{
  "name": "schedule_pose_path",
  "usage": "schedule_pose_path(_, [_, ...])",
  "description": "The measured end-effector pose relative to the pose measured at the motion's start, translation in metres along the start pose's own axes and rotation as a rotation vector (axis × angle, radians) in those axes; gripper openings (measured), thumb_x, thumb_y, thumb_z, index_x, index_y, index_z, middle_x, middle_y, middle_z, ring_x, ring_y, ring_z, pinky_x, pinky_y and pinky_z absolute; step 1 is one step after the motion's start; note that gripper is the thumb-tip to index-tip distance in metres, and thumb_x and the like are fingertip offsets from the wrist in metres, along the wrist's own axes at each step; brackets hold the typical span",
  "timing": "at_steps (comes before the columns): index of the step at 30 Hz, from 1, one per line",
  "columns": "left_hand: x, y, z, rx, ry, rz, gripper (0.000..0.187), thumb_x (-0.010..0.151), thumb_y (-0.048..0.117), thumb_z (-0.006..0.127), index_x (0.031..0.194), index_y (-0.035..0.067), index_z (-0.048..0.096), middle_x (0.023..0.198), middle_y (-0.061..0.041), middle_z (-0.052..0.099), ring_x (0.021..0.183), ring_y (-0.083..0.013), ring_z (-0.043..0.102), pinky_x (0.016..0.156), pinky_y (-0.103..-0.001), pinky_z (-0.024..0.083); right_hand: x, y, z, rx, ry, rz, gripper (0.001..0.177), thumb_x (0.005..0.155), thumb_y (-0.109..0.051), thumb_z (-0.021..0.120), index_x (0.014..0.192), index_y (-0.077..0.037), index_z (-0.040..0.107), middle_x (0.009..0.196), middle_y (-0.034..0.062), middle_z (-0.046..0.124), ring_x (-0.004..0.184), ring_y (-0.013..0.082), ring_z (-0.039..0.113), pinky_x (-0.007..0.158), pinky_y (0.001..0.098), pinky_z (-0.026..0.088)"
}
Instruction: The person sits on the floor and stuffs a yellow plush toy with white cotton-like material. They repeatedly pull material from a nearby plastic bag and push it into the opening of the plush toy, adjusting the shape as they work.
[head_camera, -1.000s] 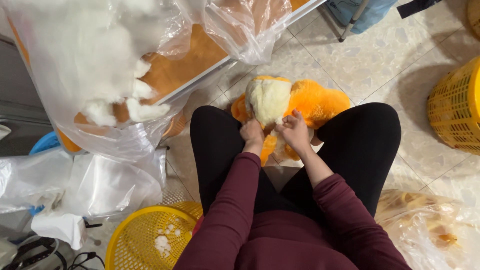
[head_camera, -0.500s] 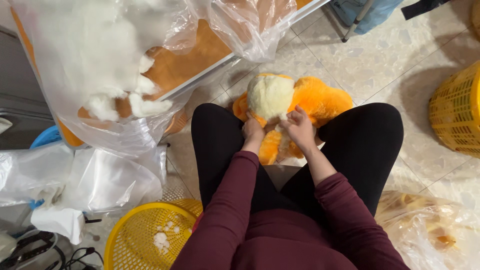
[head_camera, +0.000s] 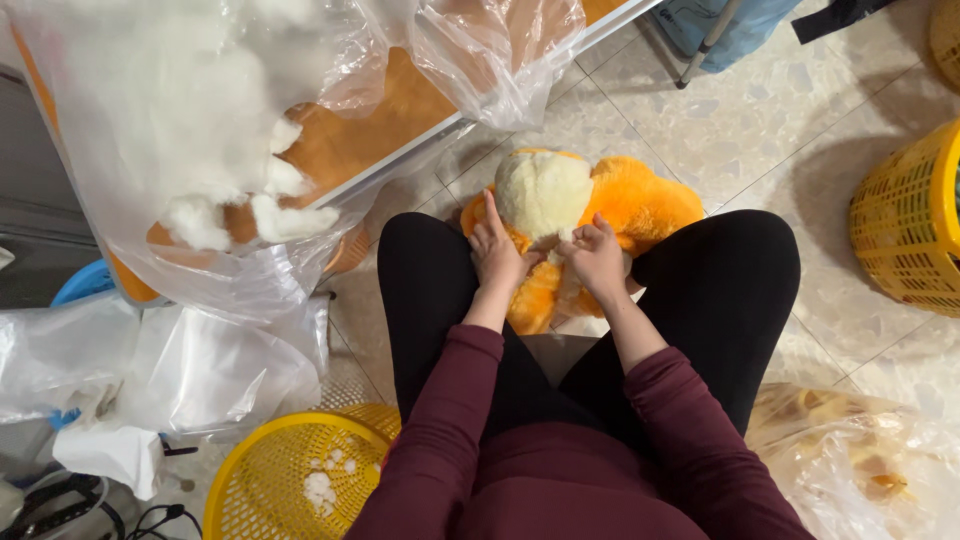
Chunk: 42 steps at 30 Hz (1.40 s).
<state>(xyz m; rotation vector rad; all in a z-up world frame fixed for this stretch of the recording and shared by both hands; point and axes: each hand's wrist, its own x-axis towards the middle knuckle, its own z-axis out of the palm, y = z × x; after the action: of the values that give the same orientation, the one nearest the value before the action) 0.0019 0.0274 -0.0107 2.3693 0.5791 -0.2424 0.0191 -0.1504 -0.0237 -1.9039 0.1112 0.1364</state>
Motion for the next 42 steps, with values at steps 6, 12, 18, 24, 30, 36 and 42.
schedule_pose_path(6, [-0.003, 0.004, 0.007, 0.402, 0.022, 0.178, 0.111, 0.089, 0.003, 0.066, 0.163, 0.032, -0.013, 0.162, -0.030, 0.020, 0.136, -0.0474, 0.039, 0.108, -0.062, 0.038, -0.002, -0.006, 0.000, -0.062, -0.045, 0.122, 0.033, 0.075, -0.024, 0.083, 0.092, -0.002, 0.065, 0.130, 0.0241, 0.069, 0.101, 0.0213, 0.069, 0.096, 0.0302, 0.051])
schedule_pose_path(12, [-0.015, 0.014, 0.006, 0.146, 0.082, 0.262, 0.101, 0.088, 0.010, 0.067, 0.164, 0.031, 0.005, 0.161, -0.029, 0.025, 0.136, -0.0493, 0.039, 0.107, -0.063, 0.036, 0.004, 0.007, 0.001, -0.161, -0.043, -0.007, 0.034, 0.074, -0.029, 0.086, 0.084, -0.002, 0.069, 0.146, 0.0261, 0.058, 0.115, 0.0289, 0.067, 0.098, 0.0344, 0.050])
schedule_pose_path(18, [-0.024, 0.038, -0.046, -0.116, 0.471, 0.411, 0.087, 0.081, 0.014, 0.063, 0.160, 0.015, 0.026, 0.157, -0.024, 0.036, 0.149, -0.0473, 0.031, 0.122, -0.062, 0.028, 0.007, 0.011, 0.002, -0.247, -0.048, 0.024, 0.033, 0.074, -0.032, 0.085, 0.087, -0.004, 0.071, 0.155, 0.0281, 0.046, 0.119, 0.0317, 0.066, 0.097, 0.0364, 0.050])
schedule_pose_path(24, [-0.013, 0.041, -0.156, 0.181, 0.932, 0.328, 0.074, 0.091, 0.021, 0.064, 0.158, 0.011, 0.033, 0.162, -0.030, 0.025, 0.154, -0.0528, 0.011, 0.124, -0.075, 0.006, 0.005, 0.005, 0.005, -0.249, -0.071, 0.068, 0.032, 0.075, -0.031, 0.082, 0.089, -0.005, 0.070, 0.160, 0.0268, 0.042, 0.109, 0.0335, 0.072, 0.094, 0.0370, 0.054])
schedule_pose_path(30, [-0.022, 0.013, -0.262, 0.266, 0.866, -0.266, 0.039, 0.086, 0.028, 0.077, 0.116, 0.005, 0.069, 0.160, -0.038, 0.014, 0.146, -0.0624, 0.001, 0.114, -0.079, 0.000, 0.003, -0.007, 0.005, -0.314, -0.039, -0.015, 0.033, 0.076, -0.032, 0.085, 0.090, -0.004, 0.074, 0.157, 0.0310, 0.042, 0.112, 0.0394, 0.069, 0.097, 0.0408, 0.052])
schedule_pose_path(36, [-0.010, -0.010, -0.266, 0.103, 0.500, -0.512, 0.062, 0.091, 0.051, 0.073, 0.126, 0.000, 0.066, 0.164, -0.026, 0.020, 0.148, -0.0524, 0.022, 0.120, -0.065, 0.018, -0.002, -0.023, 0.004, -0.313, -0.057, 0.071, 0.036, 0.075, -0.034, 0.083, 0.092, -0.004, 0.072, 0.159, 0.0290, 0.041, 0.110, 0.0397, 0.071, 0.097, 0.0408, 0.053])
schedule_pose_path(42, [0.023, -0.005, -0.216, 0.018, 0.678, -0.030, 0.074, 0.089, 0.036, 0.077, 0.143, -0.007, 0.049, 0.159, -0.021, 0.037, 0.143, -0.0430, 0.038, 0.115, -0.051, 0.036, -0.004, -0.028, 0.001, -0.331, -0.051, 0.025, 0.034, 0.076, -0.033, 0.082, 0.089, -0.004, 0.071, 0.159, 0.0304, 0.040, 0.115, 0.0422, 0.067, 0.098, 0.0427, 0.052])
